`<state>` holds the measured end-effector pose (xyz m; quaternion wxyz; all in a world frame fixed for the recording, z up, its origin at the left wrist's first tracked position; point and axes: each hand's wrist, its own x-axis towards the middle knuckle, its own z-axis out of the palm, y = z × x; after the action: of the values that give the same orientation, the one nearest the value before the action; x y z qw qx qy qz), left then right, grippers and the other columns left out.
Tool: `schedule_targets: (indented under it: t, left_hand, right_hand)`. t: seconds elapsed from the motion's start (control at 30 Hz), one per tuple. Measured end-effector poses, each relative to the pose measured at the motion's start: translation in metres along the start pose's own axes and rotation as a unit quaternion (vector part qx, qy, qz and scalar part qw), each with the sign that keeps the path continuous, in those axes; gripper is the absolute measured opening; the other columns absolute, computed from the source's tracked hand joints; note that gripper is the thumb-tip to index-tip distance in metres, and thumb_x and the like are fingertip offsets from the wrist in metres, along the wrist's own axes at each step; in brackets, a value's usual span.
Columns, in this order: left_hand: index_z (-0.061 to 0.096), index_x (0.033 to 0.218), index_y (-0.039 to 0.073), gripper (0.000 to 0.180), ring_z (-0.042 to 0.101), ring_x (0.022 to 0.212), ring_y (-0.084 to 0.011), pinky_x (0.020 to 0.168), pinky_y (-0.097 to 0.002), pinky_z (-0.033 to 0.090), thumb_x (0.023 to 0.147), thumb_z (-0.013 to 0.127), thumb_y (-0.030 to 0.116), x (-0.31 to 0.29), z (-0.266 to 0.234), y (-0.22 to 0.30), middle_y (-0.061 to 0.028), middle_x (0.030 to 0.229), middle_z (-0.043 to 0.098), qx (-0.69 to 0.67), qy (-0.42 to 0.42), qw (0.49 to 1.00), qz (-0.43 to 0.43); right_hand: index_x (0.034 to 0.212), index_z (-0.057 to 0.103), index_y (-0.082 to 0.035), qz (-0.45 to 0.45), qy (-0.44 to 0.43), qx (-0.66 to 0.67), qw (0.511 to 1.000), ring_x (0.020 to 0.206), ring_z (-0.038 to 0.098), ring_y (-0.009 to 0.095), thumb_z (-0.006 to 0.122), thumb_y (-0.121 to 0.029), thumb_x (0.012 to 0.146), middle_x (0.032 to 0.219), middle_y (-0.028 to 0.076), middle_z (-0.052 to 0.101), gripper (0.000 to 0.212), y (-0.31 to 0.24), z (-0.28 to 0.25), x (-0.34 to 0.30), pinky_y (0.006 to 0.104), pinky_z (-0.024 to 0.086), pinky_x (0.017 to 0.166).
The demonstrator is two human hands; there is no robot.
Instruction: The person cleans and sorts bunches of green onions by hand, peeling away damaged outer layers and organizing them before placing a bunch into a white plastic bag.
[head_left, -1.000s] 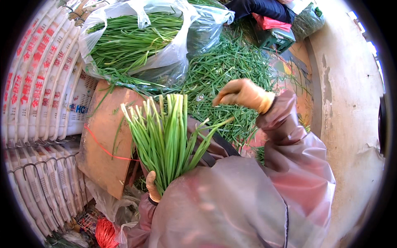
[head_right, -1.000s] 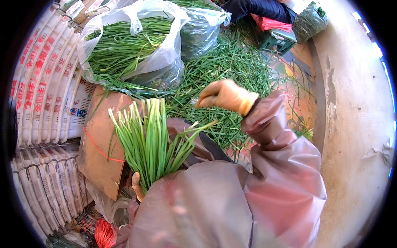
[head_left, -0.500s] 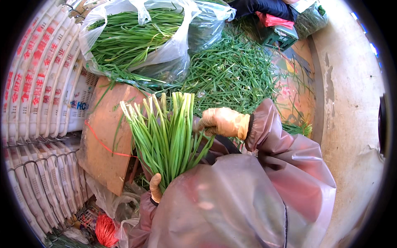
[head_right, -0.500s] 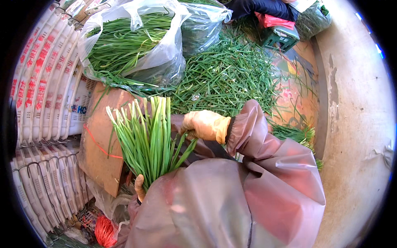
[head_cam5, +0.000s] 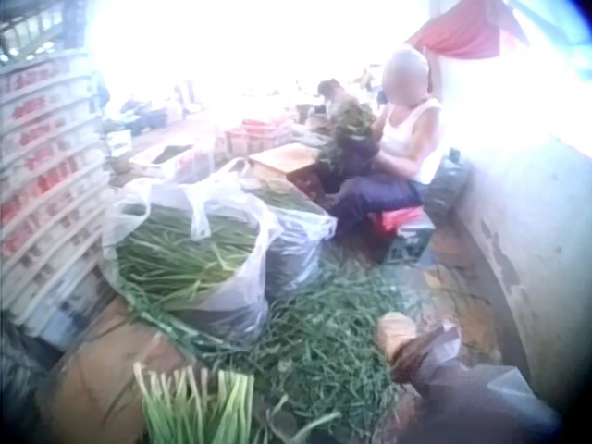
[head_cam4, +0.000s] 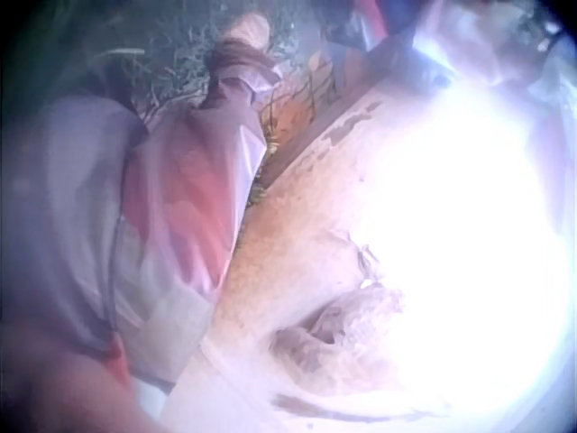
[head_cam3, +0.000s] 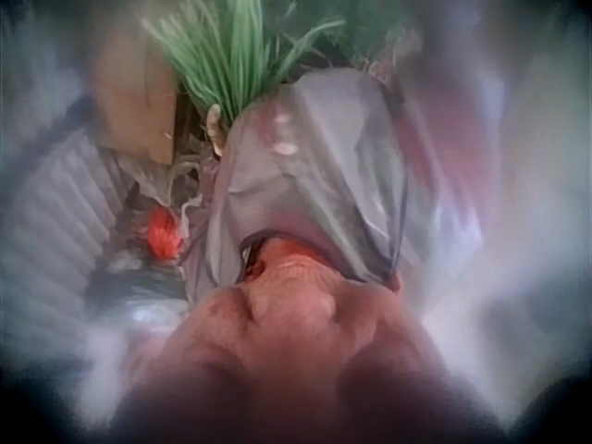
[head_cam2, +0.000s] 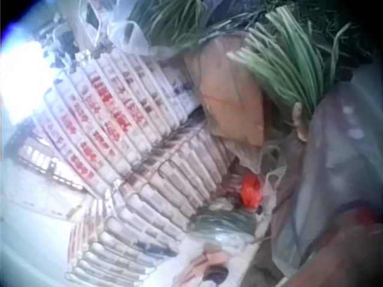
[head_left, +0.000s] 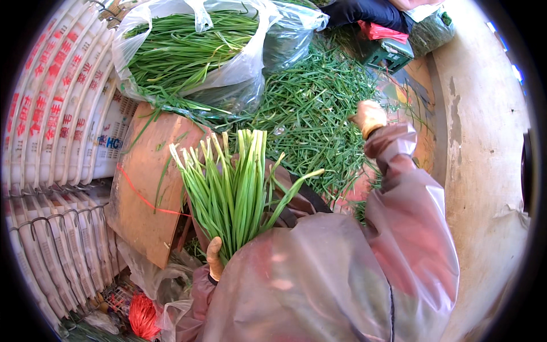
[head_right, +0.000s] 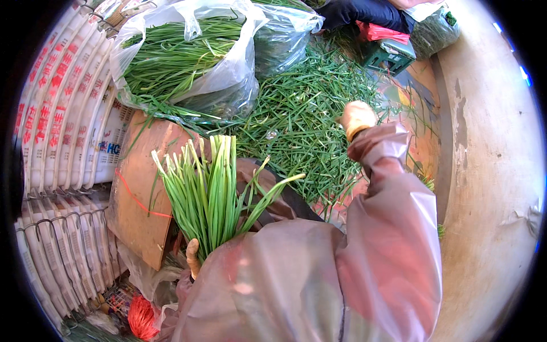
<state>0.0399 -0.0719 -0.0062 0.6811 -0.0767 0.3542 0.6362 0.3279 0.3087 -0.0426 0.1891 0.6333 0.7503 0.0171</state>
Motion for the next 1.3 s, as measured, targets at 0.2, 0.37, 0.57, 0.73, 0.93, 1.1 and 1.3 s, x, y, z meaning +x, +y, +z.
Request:
schedule_targets:
  t: [0.2,0.37,0.57,0.73,0.93,1.1,1.3]
  left_hand:
    - [0.039,0.135,0.009,0.065,0.052,0.112,-0.0309,0.096,-0.0450,0.042,0.079,0.060,0.035,0.001,0.004,0.000,-0.0129,0.129,0.051,-0.004,0.009,1.000,-0.008]
    - [0.039,0.135,0.009,0.066,0.052,0.112,-0.0313,0.096,-0.0453,0.042,0.079,0.060,0.035,0.000,0.008,-0.003,-0.0133,0.129,0.051,-0.017,0.022,1.000,0.010]
    - [0.039,0.135,0.009,0.066,0.052,0.112,-0.0319,0.096,-0.0456,0.043,0.078,0.060,0.034,-0.002,0.016,-0.007,-0.0138,0.129,0.051,-0.050,0.033,0.997,0.046]
    - [0.043,0.133,0.008,0.062,0.054,0.110,-0.0312,0.095,-0.0455,0.044,0.079,0.060,0.034,0.003,-0.005,-0.014,-0.0136,0.127,0.053,-0.066,0.045,0.996,0.048]
    - [0.051,0.125,0.008,0.054,0.057,0.105,-0.0307,0.093,-0.0442,0.045,0.079,0.060,0.034,0.005,-0.019,-0.006,-0.0128,0.120,0.058,-0.029,0.062,0.997,0.022]
    - [0.053,0.122,0.008,0.051,0.057,0.104,-0.0301,0.093,-0.0433,0.045,0.079,0.059,0.033,0.003,-0.010,-0.006,-0.0125,0.119,0.059,-0.038,0.087,0.995,0.013]
    - [0.050,0.126,0.008,0.053,0.057,0.106,-0.0297,0.095,-0.0435,0.044,0.080,0.060,0.033,0.001,-0.005,-0.007,-0.0124,0.122,0.057,-0.063,0.080,0.995,0.018]
  right_hand:
    - [0.119,0.057,-0.020,-0.371,-0.030,0.279,0.885,0.083,0.062,0.031,0.072,-0.033,0.070,0.084,0.012,0.064,0.052,-0.119,-0.004,-0.082,0.0404,0.050,0.074]
    - [0.112,0.064,-0.026,-0.475,-0.125,0.241,0.837,0.080,0.065,0.026,0.066,-0.012,0.072,0.089,0.007,0.067,0.043,-0.155,0.014,-0.094,0.0361,0.052,0.071]
    - [0.105,0.069,-0.013,-0.360,-0.178,0.473,0.784,0.069,0.067,0.015,0.060,0.001,0.078,0.078,0.006,0.069,0.032,-0.113,0.002,-0.049,0.0276,0.054,0.067]
    - [0.105,0.068,-0.007,-0.257,-0.092,0.659,0.701,0.073,0.064,0.012,0.059,-0.002,0.084,0.083,0.005,0.069,0.024,-0.095,0.009,-0.052,0.0240,0.052,0.071]
    - [0.102,0.064,-0.001,0.077,-0.248,0.671,0.694,0.059,0.060,0.014,0.059,-0.018,0.087,0.081,0.007,0.068,0.023,-0.076,0.078,-0.044,0.0264,0.046,0.048]
    - [0.086,0.069,-0.005,-0.050,-0.229,0.569,0.788,0.067,0.064,0.017,0.059,-0.047,0.085,0.076,0.009,0.069,0.044,-0.121,0.076,-0.091,0.0300,0.049,0.063]
    - [0.093,0.066,-0.004,-0.243,-0.238,0.422,0.840,0.072,0.062,0.023,0.065,-0.036,0.079,0.079,0.012,0.066,0.035,-0.159,0.065,-0.106,0.0362,0.049,0.068]
